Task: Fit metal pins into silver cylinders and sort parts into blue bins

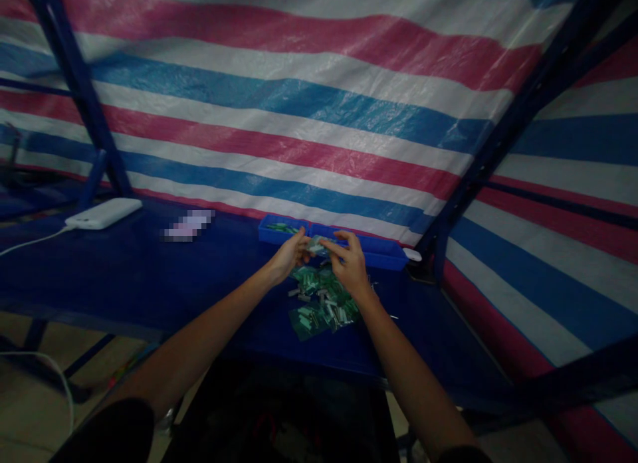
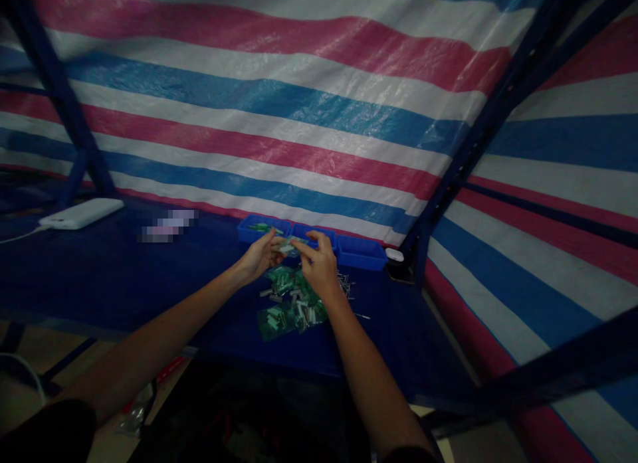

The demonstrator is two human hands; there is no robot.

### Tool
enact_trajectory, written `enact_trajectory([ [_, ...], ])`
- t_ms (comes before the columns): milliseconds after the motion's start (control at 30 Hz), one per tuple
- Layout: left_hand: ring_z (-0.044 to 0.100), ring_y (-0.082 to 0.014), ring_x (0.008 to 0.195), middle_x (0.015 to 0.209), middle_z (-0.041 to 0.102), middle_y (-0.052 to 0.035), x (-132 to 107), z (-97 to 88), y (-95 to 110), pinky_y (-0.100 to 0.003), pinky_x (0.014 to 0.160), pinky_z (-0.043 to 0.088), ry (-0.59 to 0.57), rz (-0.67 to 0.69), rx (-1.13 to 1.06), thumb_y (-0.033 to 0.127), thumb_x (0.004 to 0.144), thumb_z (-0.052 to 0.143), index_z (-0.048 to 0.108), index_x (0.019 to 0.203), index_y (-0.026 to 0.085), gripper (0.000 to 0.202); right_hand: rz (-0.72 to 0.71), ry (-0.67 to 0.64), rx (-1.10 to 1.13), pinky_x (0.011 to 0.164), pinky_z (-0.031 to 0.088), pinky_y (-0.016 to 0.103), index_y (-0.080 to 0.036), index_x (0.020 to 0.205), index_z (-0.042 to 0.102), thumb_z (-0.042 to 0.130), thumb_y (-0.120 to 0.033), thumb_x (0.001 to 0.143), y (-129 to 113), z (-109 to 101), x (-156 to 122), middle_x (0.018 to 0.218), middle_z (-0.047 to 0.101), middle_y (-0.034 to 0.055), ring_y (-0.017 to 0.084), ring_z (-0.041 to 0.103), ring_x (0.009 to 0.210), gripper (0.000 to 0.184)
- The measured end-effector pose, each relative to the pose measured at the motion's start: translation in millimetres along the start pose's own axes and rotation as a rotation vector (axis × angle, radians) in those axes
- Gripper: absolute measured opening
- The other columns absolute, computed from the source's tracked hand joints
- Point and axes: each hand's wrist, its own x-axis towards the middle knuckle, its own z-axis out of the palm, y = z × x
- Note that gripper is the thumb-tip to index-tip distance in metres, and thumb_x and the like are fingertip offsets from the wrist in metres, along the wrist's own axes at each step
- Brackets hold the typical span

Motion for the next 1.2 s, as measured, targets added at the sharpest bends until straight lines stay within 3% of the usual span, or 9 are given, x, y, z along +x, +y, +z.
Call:
enact_trajectory([
  [167, 0.047, -0.0088, 0.053, 0.062, 0.054, 0.0023, 2, -4.6, 0, -0.019, 0.049, 0.033, 0.188, 0.159, 0.083, 0.030, 0.067, 0.064, 0.057, 0.074, 0.016, 0.017, -0.009, -0.035, -0.092, 0.087, 0.040, 0.042, -0.031, 0.103, 0.065, 0.043, -0.006, 0.074, -8, 7, -3, 0.116, 0.043, 0.0069, 0.023, 0.041, 0.107, 0.045],
  [300, 0.054, -0.0135, 0.070, 0.075, 0.059, -0.0006, -3, -2.6, 1, -0.023, 0.064, 0.041, 0.291, 0.447, 0.450, 0.024, 0.074, 0.058, 0.059, 0.080, 0.019, 0.008, 0.226, 0.055, -0.003, 0.091, 0.036, 0.043, -0.024, 0.085, 0.070, 0.053, -0.030, 0.077, -13, 13, -1, 0.099, 0.051, 0.0080, 0.024, 0.046, 0.099, 0.020],
  [433, 0.054, -0.0168, 0.088, 0.089, 0.061, -0.0038, -12, 2.3, 2, -0.027, 0.082, 0.039, 0.183, 0.685, 0.675, 0.020, 0.082, 0.047, 0.062, 0.086, 0.021, 0.015, 0.615, -0.064, 0.408, 0.065, 0.043, 0.032, -0.018, 0.063, 0.066, 0.029, -0.060, 0.083, -15, 12, 5, 0.063, 0.056, 0.0054, 0.018, 0.054, 0.066, 0.059],
  [533, 0.051, -0.0182, 0.097, 0.095, 0.059, -0.0051, -14, 5.3, 1, -0.031, 0.090, 0.035, 0.133, 0.737, 0.743, 0.018, 0.083, 0.043, 0.064, 0.085, 0.022, 0.021, 0.672, -0.060, 0.554, 0.051, 0.038, 0.026, -0.016, 0.066, 0.063, 0.029, -0.061, 0.082, -14, 10, 7, 0.055, 0.055, 0.0027, 0.015, 0.051, 0.052, 0.058],
  [667, 0.048, -0.0199, 0.099, 0.100, 0.053, -0.0065, -7, 4.3, -1, -0.029, 0.082, 0.038, 0.208, 0.652, 0.702, 0.025, 0.076, 0.055, 0.065, 0.082, 0.020, 0.013, 0.372, -0.015, 0.305, 0.059, 0.041, 0.027, -0.018, 0.086, 0.064, 0.035, -0.044, 0.087, -14, 7, 3, 0.067, 0.060, 0.0025, 0.015, 0.054, 0.061, 0.039],
  [833, 0.045, -0.0113, 0.057, 0.068, 0.053, -0.0028, 2, -5.0, -9, -0.021, 0.049, 0.031, 0.135, 0.201, 0.361, 0.050, 0.082, 0.037, 0.060, 0.073, 0.015, 0.043, 0.041, -0.183, -0.166, 0.074, 0.043, 0.028, -0.025, 0.116, 0.056, 0.039, -0.020, 0.086, -12, 2, -2, 0.088, 0.061, 0.0057, 0.018, 0.056, 0.079, 0.036],
  [967, 0.035, -0.0080, 0.047, 0.050, 0.041, 0.0035, 12, -13.2, -9, -0.020, 0.044, 0.024, 0.163, 0.196, 0.446, 0.050, 0.072, 0.052, 0.049, 0.056, 0.015, 0.038, -0.016, -0.272, -0.231, 0.079, 0.044, 0.028, -0.025, 0.125, 0.048, 0.036, -0.007, 0.081, -12, 2, -3, 0.094, 0.058, 0.0061, 0.018, 0.054, 0.089, 0.049],
  [1100, 0.031, -0.0068, 0.042, 0.049, 0.040, 0.0038, 30, -28.0, 11, -0.019, 0.041, 0.019, 0.386, 0.140, 0.298, 0.057, 0.072, 0.047, 0.051, 0.060, 0.015, 0.043, 0.030, -0.199, -0.159, 0.084, 0.043, 0.032, -0.020, 0.131, 0.039, 0.036, -0.012, 0.082, -11, 3, -2, 0.101, 0.055, 0.0083, 0.019, 0.053, 0.094, 0.049],
  [1200, 0.027, -0.0066, 0.038, 0.047, 0.042, 0.0006, 35, -41.9, 23, -0.021, 0.038, 0.013, 0.202, -0.145, 0.335, 0.069, 0.072, 0.036, 0.058, 0.062, 0.012, 0.062, 0.073, -0.160, -0.125, 0.085, 0.043, 0.034, -0.019, 0.130, 0.040, 0.040, -0.018, 0.083, -3, 2, 0, 0.101, 0.056, 0.0090, 0.020, 0.053, 0.093, 0.047],
])
